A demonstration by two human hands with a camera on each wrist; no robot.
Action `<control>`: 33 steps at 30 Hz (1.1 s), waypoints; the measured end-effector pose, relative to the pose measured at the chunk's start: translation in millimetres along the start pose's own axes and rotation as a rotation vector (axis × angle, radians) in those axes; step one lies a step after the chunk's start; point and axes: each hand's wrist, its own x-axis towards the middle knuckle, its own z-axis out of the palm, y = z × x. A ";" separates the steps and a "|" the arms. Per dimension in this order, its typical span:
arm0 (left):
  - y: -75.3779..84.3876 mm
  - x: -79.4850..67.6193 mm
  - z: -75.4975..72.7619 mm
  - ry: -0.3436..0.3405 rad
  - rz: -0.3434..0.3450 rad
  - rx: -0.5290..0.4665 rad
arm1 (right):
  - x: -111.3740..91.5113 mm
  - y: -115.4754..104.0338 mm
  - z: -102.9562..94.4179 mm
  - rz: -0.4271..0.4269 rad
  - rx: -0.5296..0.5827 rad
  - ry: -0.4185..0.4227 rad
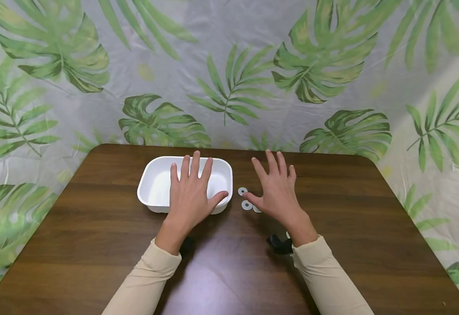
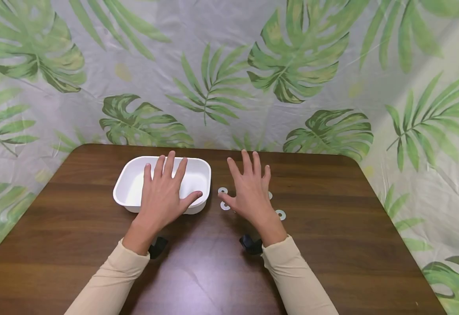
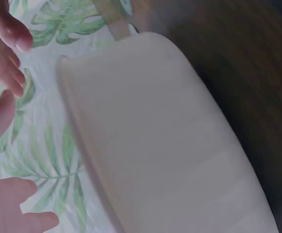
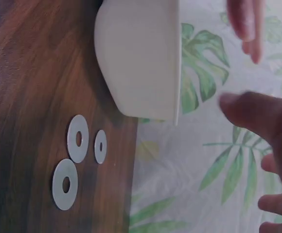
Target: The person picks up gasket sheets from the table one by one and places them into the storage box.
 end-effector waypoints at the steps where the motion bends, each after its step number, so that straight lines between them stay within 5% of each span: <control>1: 0.3 -0.3 -0.7 0.005 0.001 -0.007 | -0.1 -0.3 0.3 -0.006 0.012 0.026; 7: 1.9 -2.1 -6.0 0.096 0.029 -0.048 | -1.2 -2.3 2.7 -0.066 0.101 0.213; 11: 1.7 -3.4 -8.4 0.164 0.060 -0.066 | -2.3 -3.8 3.5 -0.084 0.120 0.260; 19: 0.2 -9.1 -13.6 0.094 0.084 -0.101 | -4.3 -5.4 0.7 -0.087 0.174 0.261; 33: -9.3 -23.6 -21.4 0.176 0.168 -0.343 | -12.3 -1.4 -14.9 -0.145 0.248 0.157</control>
